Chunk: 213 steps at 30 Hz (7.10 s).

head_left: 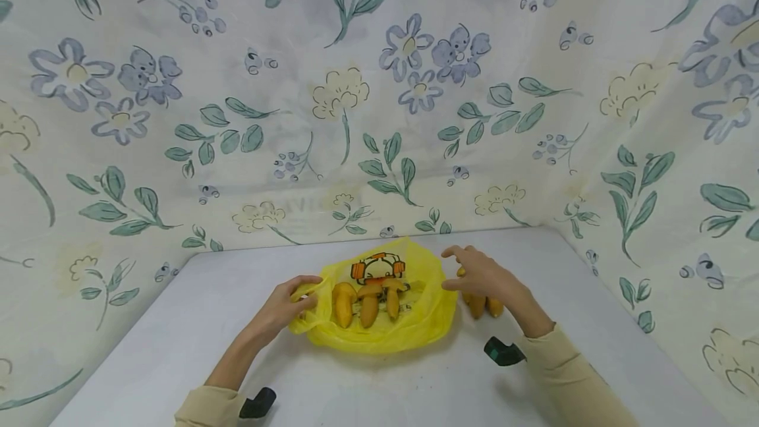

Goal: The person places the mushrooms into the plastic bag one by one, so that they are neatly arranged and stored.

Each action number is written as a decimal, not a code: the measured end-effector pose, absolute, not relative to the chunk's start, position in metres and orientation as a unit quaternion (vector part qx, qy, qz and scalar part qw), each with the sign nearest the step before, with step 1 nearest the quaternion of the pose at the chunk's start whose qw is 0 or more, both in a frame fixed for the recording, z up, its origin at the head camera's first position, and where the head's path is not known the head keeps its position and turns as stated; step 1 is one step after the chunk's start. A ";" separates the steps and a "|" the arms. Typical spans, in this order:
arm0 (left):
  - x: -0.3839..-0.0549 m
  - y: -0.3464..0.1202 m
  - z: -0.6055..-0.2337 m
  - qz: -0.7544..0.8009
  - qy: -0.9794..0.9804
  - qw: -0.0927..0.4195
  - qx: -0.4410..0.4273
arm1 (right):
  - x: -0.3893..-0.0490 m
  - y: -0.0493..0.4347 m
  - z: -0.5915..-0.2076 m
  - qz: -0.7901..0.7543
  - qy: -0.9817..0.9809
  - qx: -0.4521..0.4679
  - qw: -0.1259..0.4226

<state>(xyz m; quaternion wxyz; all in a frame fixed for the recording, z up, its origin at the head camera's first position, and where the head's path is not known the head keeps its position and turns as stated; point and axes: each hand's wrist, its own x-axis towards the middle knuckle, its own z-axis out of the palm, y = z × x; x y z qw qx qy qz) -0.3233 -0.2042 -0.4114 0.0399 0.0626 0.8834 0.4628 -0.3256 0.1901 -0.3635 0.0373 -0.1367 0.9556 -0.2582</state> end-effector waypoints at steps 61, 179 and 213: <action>-0.323 -0.203 -0.411 0.462 0.885 0.037 0.050 | -0.331 0.254 -0.381 -0.269 0.950 -0.109 0.113; -0.323 -0.203 -0.411 0.459 0.886 0.042 0.055 | -0.329 0.276 -0.378 -0.284 0.948 -0.086 0.116; -0.323 -0.202 -0.412 0.455 0.888 0.042 0.051 | -0.326 0.272 -0.366 -0.266 0.957 -0.091 0.076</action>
